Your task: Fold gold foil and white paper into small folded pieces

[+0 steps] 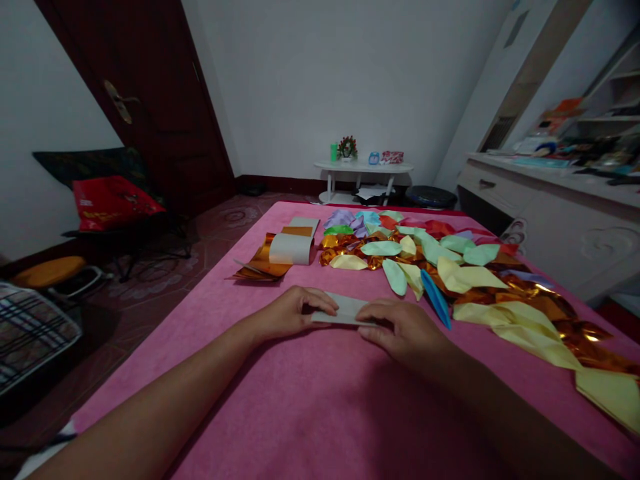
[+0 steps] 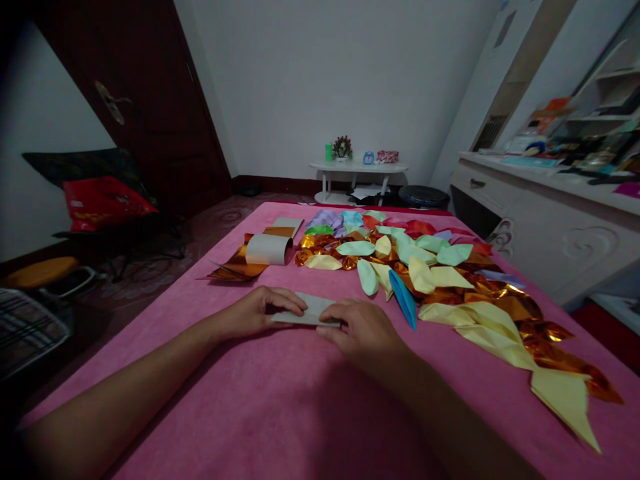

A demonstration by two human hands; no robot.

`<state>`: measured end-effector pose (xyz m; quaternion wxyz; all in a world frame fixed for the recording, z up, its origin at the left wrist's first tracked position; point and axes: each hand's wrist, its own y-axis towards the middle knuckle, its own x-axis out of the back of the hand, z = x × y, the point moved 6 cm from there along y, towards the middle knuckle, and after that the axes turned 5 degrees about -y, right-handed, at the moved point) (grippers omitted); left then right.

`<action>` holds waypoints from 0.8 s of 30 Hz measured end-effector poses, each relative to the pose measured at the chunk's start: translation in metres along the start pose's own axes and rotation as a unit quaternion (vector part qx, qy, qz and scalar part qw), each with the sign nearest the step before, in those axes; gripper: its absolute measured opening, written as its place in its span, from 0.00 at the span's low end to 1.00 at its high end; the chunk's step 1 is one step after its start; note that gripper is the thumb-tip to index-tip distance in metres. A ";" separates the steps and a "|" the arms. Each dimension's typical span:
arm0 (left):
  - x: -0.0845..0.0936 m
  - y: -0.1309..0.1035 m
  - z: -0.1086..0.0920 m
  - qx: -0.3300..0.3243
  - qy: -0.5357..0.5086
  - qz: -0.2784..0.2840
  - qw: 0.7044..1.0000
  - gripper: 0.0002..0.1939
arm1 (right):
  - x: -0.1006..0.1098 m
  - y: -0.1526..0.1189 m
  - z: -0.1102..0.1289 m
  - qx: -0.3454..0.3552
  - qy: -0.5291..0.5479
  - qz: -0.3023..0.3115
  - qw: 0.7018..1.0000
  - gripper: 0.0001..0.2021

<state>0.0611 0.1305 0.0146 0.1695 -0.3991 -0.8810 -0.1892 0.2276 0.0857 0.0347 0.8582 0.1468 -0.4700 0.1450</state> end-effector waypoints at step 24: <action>0.000 0.003 0.020 0.110 0.051 -0.150 0.981 0.27 | -0.013 0.007 -0.041 -0.221 -0.021 -0.068 0.973 0.25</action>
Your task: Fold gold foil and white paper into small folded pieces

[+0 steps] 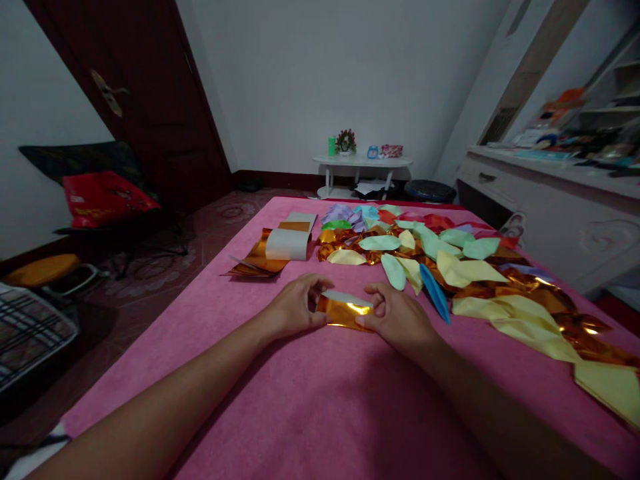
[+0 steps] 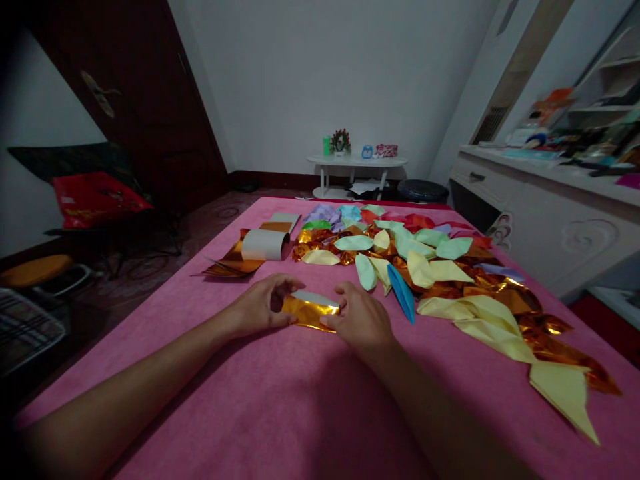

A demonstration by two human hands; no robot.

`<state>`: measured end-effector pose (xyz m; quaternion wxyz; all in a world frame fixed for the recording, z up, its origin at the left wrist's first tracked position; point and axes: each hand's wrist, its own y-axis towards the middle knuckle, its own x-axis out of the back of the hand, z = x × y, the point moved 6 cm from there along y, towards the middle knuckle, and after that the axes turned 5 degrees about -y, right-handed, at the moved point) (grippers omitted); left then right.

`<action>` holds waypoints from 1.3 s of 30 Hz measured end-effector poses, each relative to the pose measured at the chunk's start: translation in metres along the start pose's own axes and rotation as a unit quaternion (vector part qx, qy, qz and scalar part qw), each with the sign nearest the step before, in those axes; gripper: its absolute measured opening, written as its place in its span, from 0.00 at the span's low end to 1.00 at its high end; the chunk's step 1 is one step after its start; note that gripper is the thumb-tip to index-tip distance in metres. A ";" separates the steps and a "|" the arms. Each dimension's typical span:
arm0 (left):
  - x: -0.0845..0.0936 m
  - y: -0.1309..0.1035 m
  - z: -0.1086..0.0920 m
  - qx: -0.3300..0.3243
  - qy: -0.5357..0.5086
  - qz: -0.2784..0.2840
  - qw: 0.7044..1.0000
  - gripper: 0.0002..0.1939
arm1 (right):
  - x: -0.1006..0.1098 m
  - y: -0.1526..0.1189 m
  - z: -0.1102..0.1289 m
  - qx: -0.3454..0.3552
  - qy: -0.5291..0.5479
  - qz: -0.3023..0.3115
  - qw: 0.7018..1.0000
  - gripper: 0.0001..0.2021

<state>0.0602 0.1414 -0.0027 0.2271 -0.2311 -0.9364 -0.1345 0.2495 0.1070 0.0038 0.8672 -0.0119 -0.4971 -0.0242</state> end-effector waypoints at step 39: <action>-0.006 -0.013 -0.023 0.007 -0.322 -0.143 0.936 0.27 | 0.004 -0.008 -0.008 0.018 0.509 -0.175 0.843 0.17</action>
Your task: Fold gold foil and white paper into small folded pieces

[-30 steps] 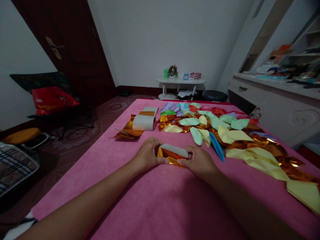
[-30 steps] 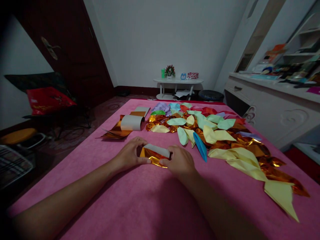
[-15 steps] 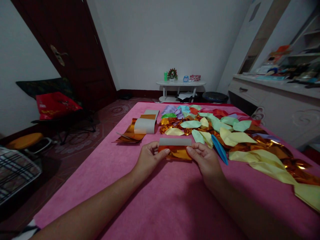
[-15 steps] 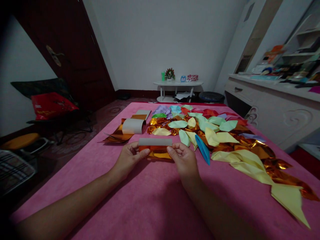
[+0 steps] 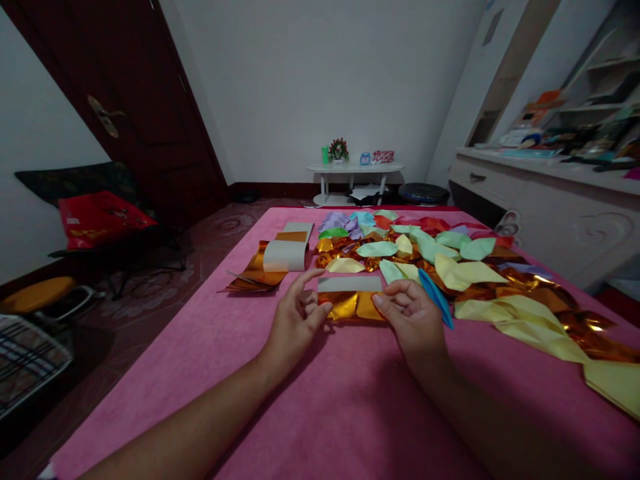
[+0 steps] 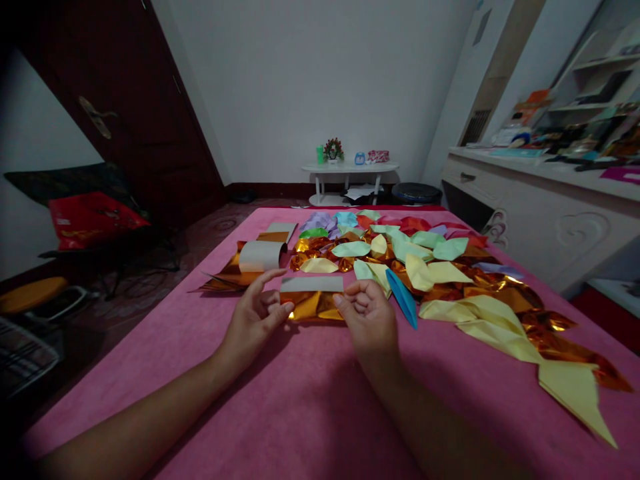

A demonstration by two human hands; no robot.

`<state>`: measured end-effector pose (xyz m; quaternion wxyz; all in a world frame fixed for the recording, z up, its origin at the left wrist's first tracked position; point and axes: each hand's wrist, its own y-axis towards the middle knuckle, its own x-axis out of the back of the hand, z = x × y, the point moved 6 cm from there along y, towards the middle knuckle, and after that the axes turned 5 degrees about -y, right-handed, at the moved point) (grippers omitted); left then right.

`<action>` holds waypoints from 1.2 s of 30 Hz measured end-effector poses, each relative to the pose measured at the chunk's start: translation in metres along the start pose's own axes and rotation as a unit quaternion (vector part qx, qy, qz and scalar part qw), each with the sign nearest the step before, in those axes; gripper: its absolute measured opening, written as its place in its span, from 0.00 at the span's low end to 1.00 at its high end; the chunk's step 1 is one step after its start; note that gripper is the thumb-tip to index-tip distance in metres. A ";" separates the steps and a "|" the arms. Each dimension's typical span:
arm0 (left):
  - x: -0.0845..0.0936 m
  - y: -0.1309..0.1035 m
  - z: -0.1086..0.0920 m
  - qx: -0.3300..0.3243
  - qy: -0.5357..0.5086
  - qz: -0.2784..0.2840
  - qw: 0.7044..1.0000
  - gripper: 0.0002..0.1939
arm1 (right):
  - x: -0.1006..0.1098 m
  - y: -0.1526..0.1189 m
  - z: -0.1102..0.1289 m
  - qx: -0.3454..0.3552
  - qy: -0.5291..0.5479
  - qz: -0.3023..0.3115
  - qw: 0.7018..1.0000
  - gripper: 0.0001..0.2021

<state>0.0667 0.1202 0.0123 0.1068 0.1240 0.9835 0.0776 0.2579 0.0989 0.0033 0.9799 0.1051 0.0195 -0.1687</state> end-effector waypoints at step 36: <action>-0.002 -0.001 0.007 0.075 0.005 0.041 0.996 0.19 | -0.016 -0.008 0.023 0.065 -0.109 0.133 0.983 0.18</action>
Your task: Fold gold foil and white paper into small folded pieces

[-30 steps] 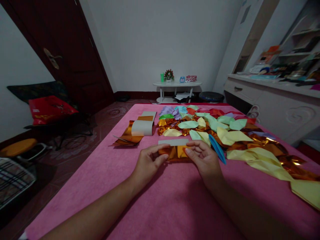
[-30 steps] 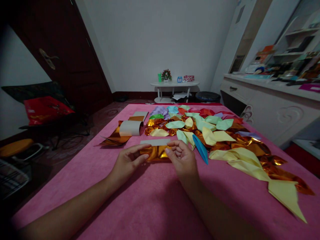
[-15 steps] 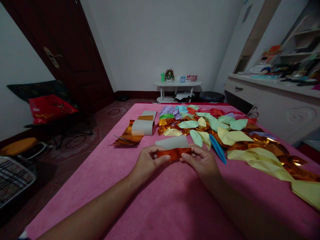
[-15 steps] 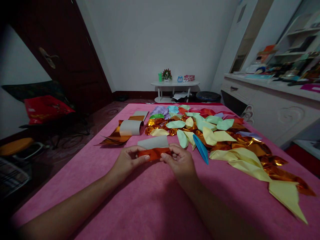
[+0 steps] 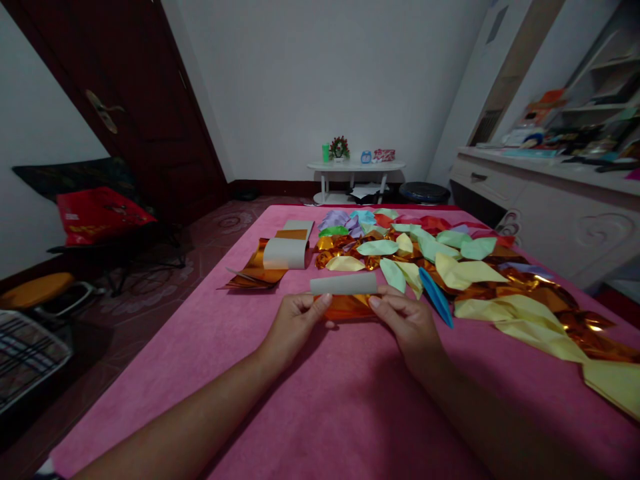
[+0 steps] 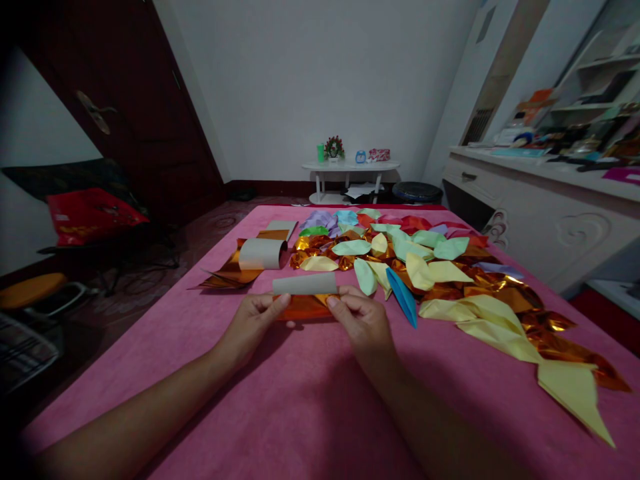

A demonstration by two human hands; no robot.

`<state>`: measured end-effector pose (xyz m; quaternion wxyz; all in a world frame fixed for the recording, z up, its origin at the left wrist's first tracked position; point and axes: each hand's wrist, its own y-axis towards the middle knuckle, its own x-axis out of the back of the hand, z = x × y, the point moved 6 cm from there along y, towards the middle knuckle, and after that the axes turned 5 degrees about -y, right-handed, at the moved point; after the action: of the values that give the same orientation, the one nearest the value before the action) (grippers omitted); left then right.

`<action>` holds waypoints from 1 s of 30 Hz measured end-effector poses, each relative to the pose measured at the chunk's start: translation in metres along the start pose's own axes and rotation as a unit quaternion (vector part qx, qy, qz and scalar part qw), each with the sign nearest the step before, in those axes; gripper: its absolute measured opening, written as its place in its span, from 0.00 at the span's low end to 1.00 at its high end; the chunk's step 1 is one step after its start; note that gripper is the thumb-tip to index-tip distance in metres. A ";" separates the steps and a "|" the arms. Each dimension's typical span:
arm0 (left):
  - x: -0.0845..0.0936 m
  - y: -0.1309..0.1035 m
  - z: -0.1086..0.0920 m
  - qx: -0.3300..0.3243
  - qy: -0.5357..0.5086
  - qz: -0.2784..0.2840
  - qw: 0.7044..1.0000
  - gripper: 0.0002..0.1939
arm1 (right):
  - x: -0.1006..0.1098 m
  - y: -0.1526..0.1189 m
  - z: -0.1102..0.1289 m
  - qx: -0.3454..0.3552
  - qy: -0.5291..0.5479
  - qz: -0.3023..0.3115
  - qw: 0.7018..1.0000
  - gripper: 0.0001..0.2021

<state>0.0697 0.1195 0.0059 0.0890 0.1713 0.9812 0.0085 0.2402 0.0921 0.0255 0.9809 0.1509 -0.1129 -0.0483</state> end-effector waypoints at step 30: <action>0.010 0.002 0.001 -0.013 0.022 -0.088 0.996 0.11 | 0.012 -0.001 -0.017 0.013 -0.013 -0.133 0.991 0.11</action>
<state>0.0610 0.1251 0.0030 0.0696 0.0828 0.9940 0.0172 0.2559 0.0948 0.0121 0.9622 0.1767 -0.1056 -0.1785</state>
